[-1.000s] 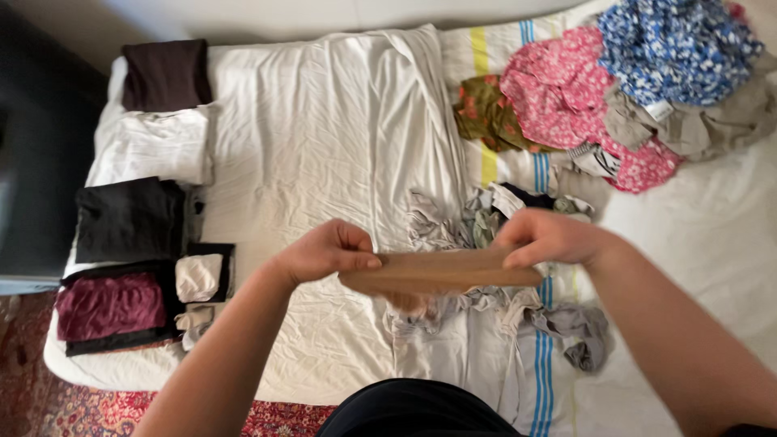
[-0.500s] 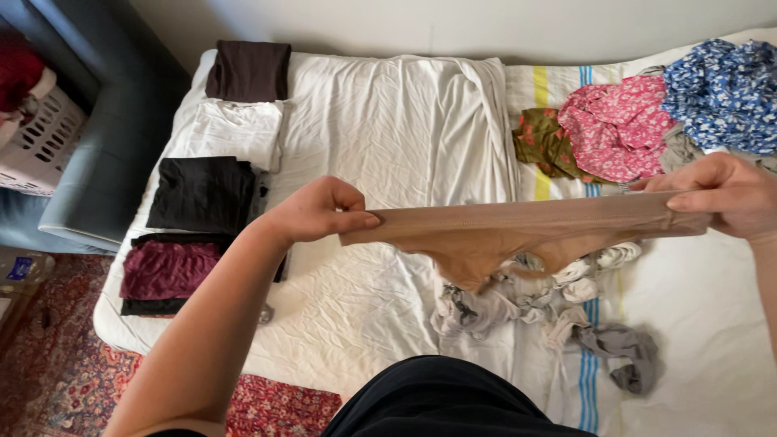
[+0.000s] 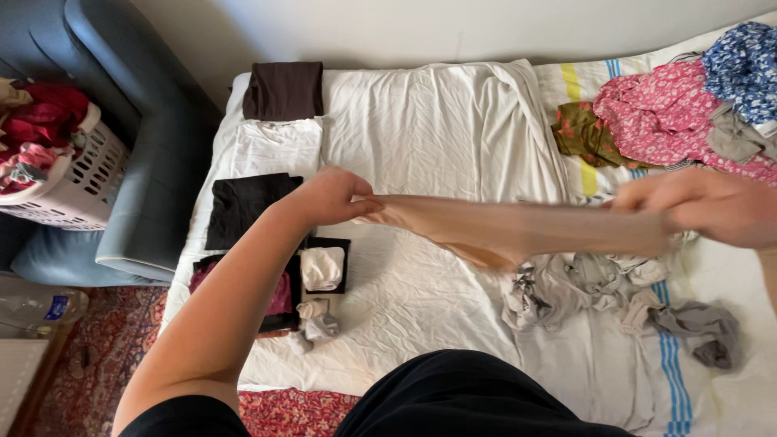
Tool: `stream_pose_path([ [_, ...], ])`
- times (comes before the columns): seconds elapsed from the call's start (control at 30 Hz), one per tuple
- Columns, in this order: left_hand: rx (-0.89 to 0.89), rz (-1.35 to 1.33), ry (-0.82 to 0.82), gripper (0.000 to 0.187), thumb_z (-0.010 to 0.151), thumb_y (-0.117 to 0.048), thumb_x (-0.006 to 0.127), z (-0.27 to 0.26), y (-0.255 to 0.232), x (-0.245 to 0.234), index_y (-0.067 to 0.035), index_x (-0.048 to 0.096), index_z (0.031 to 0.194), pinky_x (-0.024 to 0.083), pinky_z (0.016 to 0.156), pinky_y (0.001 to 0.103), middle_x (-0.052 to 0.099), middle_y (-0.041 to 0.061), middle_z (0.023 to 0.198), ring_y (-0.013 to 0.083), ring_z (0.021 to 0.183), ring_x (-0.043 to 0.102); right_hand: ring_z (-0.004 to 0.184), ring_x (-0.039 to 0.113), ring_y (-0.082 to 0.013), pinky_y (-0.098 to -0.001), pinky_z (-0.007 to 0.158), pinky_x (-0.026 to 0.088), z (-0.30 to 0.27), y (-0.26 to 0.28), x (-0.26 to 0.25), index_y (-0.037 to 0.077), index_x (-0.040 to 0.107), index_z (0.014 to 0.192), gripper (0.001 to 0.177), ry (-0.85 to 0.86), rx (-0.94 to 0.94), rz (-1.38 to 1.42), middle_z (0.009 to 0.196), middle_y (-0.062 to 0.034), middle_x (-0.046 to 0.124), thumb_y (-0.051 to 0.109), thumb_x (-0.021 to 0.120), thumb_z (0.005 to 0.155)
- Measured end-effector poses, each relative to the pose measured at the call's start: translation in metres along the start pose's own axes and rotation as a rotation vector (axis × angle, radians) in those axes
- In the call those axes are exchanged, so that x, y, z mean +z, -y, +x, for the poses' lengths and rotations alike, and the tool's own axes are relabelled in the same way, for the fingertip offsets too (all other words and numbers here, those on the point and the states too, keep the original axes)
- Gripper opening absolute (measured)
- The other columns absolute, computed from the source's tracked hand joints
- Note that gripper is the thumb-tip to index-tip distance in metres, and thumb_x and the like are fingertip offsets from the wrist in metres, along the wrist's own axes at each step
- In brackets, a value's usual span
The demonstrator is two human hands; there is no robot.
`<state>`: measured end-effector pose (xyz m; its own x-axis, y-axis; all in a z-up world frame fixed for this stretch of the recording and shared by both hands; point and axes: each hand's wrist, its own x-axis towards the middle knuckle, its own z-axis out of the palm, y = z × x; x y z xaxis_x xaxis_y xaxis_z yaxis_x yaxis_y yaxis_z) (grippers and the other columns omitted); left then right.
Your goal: The person folds various pieces of clothing, including socks, underwear, and shirts, on a bed. They pick up each item, smooth it out, fold it neatly, and place it into a growing stack on the left side of the bed.
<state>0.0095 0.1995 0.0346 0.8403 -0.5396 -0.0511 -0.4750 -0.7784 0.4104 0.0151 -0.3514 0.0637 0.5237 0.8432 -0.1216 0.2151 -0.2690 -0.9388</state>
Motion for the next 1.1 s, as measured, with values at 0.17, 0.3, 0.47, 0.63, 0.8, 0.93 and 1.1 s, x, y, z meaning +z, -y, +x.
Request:
stream_pose_path([
  [0.17, 0.036, -1.267, 0.066, 0.026, 0.098, -0.021, 0.071, -0.022, 0.016, 0.005, -0.001, 0.069, 0.081, 0.041, 0.071, 0.035, 0.063, 0.004, 0.074, 0.0164, 0.070, 0.052, 0.101, 0.062, -0.0289, -0.0449, 0.082, 0.052, -0.028, -0.039, -0.025, 0.005, 0.071, 0.110, 0.021, -0.426, 0.100, 0.270, 0.109, -0.0141, 0.066, 0.021, 0.065, 0.098],
  [0.3, 0.066, -2.041, -0.096, 0.012, 0.080, -0.010, 0.053, -0.039, 0.000, 0.011, -0.007, 0.065, 0.076, 0.050, 0.071, 0.031, 0.067, 0.005, 0.073, 0.0171, 0.070, 0.063, 0.105, 0.062, -0.0294, -0.0461, 0.086, 0.050, -0.062, -0.095, -0.033, 0.004, 0.068, 0.115, 0.025, -0.793, 0.205, 0.467, 0.115, -0.0143, 0.066, 0.023, 0.066, 0.098],
  [0.47, 0.523, -2.027, -0.310, 0.026, 0.100, 0.005, 0.054, -0.024, 0.025, 0.030, -0.011, 0.059, 0.079, 0.045, 0.070, 0.028, 0.056, -0.001, 0.077, 0.0094, 0.070, 0.056, 0.110, 0.061, -0.0299, -0.0476, 0.090, 0.047, -0.089, -0.156, -0.028, 0.003, 0.065, 0.121, 0.032, -1.073, 0.134, 0.673, 0.121, -0.0146, 0.065, 0.026, 0.067, 0.098],
  [0.63, -0.512, -1.053, -0.588, 0.011, 0.089, -0.006, 0.064, 0.016, 0.126, 0.128, -0.008, 0.054, 0.089, 0.039, 0.045, 0.036, 0.055, 0.005, 0.068, 0.0171, 0.053, 0.049, 0.104, 0.061, -0.0296, -0.0471, 0.087, 0.045, -0.015, -0.199, 0.004, 0.002, 0.065, 0.122, 0.035, -0.970, 0.325, 0.446, 0.117, -0.0154, 0.066, 0.023, 0.069, 0.094],
  [0.8, -0.804, -0.665, -0.094, 0.034, 0.088, -0.029, 0.051, 0.016, 0.147, 0.291, -0.002, 0.064, 0.103, 0.047, 0.045, 0.046, 0.063, 0.019, 0.071, 0.0300, 0.055, 0.060, 0.065, 0.051, -0.0217, -0.0445, 0.056, 0.039, 0.075, -0.232, 0.129, 0.009, 0.070, 0.090, 0.036, -1.166, 0.980, 0.268, 0.077, -0.0071, 0.059, 0.044, 0.067, 0.095],
  [0.93, -0.921, -1.005, 0.178, 0.061, 0.105, -0.051, 0.039, 0.014, 0.135, 0.336, 0.004, 0.063, 0.095, 0.040, 0.047, 0.043, 0.060, 0.017, 0.068, 0.0270, 0.053, 0.054, 0.062, 0.055, -0.0195, -0.0381, 0.057, 0.047, 0.081, -0.215, 0.151, 0.014, 0.057, 0.074, 0.055, -1.301, 1.104, 0.824, 0.071, -0.0023, 0.056, 0.063, 0.052, 0.099],
  [1.1, -0.995, -1.036, 0.187, 0.048, 0.101, -0.044, 0.042, 0.003, 0.151, 0.322, -0.001, 0.062, 0.093, 0.042, 0.046, 0.043, 0.056, 0.012, 0.067, 0.0239, 0.053, 0.052, 0.060, 0.053, -0.0188, -0.0370, 0.055, 0.044, 0.064, -0.203, 0.172, 0.013, 0.057, 0.077, 0.042, -1.269, 1.095, 0.929, 0.069, -0.0023, 0.055, 0.049, 0.053, 0.097],
])
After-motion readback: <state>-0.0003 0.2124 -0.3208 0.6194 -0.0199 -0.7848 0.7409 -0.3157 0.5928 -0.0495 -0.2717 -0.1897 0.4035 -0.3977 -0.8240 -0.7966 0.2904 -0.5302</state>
